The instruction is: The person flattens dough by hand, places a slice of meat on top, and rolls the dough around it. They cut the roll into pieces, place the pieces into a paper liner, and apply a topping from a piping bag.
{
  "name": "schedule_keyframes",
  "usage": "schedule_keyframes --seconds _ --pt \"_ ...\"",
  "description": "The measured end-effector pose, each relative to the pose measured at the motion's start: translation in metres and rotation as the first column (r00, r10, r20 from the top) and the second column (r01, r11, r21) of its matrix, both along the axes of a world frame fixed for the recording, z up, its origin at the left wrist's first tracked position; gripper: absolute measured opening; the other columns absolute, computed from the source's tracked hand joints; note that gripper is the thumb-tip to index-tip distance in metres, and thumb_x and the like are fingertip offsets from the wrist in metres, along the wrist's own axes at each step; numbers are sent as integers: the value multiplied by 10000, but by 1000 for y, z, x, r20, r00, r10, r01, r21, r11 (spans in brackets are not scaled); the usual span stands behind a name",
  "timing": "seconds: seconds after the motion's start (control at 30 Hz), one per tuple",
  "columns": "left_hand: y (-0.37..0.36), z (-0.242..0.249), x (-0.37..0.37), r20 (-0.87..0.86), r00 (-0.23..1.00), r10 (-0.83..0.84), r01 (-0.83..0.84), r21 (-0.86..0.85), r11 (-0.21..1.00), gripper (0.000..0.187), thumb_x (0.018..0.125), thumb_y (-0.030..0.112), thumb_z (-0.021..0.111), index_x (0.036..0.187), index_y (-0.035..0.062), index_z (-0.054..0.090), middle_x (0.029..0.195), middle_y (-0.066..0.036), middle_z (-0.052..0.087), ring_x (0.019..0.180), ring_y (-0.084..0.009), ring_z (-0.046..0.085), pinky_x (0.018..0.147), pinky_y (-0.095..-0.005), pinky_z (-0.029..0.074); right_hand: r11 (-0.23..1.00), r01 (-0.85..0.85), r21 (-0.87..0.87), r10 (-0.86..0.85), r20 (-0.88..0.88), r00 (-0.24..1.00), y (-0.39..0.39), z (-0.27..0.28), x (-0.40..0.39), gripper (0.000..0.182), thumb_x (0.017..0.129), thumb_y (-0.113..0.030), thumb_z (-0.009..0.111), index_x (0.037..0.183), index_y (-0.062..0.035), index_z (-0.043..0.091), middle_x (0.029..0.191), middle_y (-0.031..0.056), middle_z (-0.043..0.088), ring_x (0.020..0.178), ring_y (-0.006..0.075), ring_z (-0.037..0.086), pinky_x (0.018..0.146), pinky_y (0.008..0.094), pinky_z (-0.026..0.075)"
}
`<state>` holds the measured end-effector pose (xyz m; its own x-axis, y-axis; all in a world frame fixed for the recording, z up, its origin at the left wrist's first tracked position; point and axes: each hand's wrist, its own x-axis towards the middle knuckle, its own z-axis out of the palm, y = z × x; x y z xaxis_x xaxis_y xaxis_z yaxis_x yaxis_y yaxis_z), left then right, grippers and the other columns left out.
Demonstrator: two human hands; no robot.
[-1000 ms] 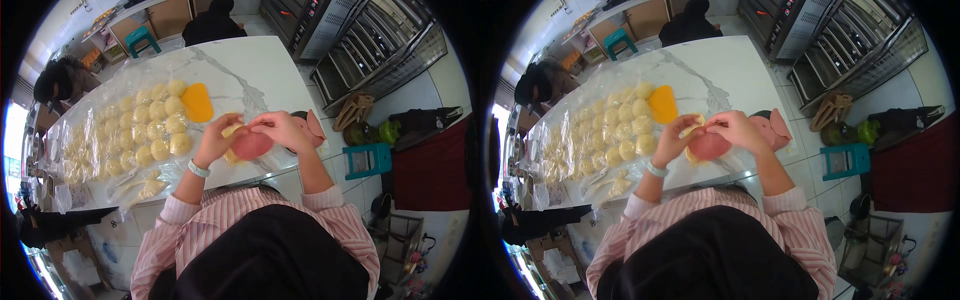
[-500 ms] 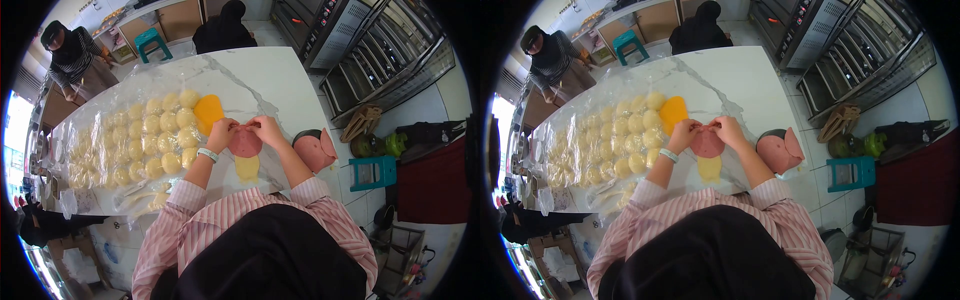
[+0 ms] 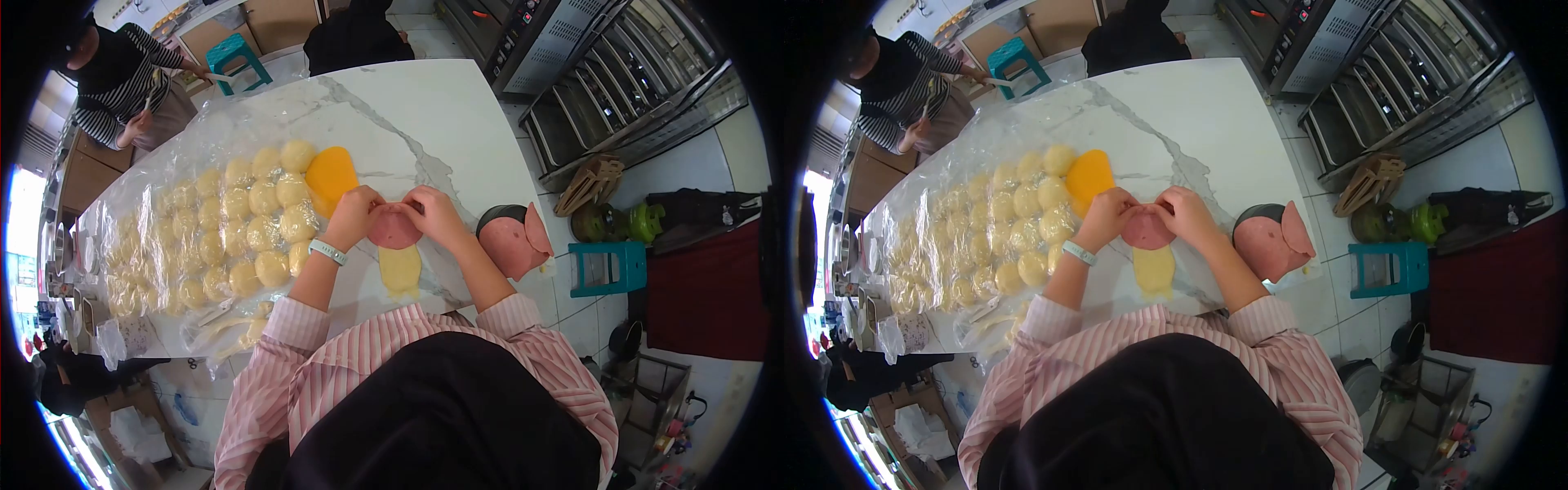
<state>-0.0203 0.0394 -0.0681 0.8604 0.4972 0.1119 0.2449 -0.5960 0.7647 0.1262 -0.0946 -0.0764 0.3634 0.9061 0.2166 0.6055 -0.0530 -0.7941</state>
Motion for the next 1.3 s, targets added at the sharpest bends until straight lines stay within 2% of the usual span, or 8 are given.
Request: schedule_keyframes --seconds 0.07,0.47,0.53,0.67,0.87,1.07,1.17,1.3 --pt "0 10 5 -67 998 21 -28 -103 994 159 768 104 680 875 -13 687 833 -173 636 807 -309 628 715 -377 508 997 -14 -72 11 -44 999 5 1 3 197 769 -125 707 918 -4 662 838 133 636 788 294 623 700 366 502" --pt "13 -8 13 -77 966 -248 259 260 930 177 728 111 661 874 12 655 894 -174 635 850 -356 608 748 -392 504 972 -165 -170 202 233 951 10 12 5 185 724 -75 654 902 -32 634 958 147 613 914 344 590 777 414 488" --pt "8 1 10 -117 963 -241 257 150 955 137 727 87 640 846 21 658 910 -154 636 876 -335 609 771 -397 503 958 -171 -231 213 172 962 6 17 1 183 705 -66 652 885 -40 633 991 149 620 934 338 586 775 417 487" --pt "-1 -1 -12 44 940 -338 331 127 935 113 727 46 623 834 28 658 909 -132 635 878 -318 610 778 -388 504 969 -248 -10 245 207 947 -15 2 1 184 689 -43 648 872 -38 635 974 133 631 933 322 585 807 413 474" --pt "-17 -6 -36 102 906 -411 331 436 837 170 718 19 633 886 16 656 895 -129 638 861 -313 616 769 -394 506 927 -299 228 193 394 899 -37 0 -11 204 713 -34 655 918 -37 648 923 103 624 904 297 584 831 407 454" --pt "-24 12 -26 36 973 -227 224 72 972 295 741 54 670 1030 10 629 885 -142 638 851 -319 620 769 -402 502 994 -94 -52 100 150 984 -24 5 -18 220 782 -105 667 992 -39 661 991 122 592 924 283 557 808 395 449" --pt "-20 1 -21 -11 987 -161 161 41 986 310 763 60 668 1067 9 629 903 -156 644 852 -323 624 774 -408 499 993 -89 -84 109 290 951 -23 2 -17 255 793 -142 675 1028 -44 659 1007 132 590 950 285 552 822 394 445" --pt "-18 -7 -26 140 967 -212 152 347 925 283 779 40 650 1060 12 648 1001 -159 640 883 -314 625 755 -384 508 986 -163 -23 161 354 921 -31 -1 -10 260 798 -162 676 1036 -59 661 1066 128 603 1022 295 557 861 388 455"
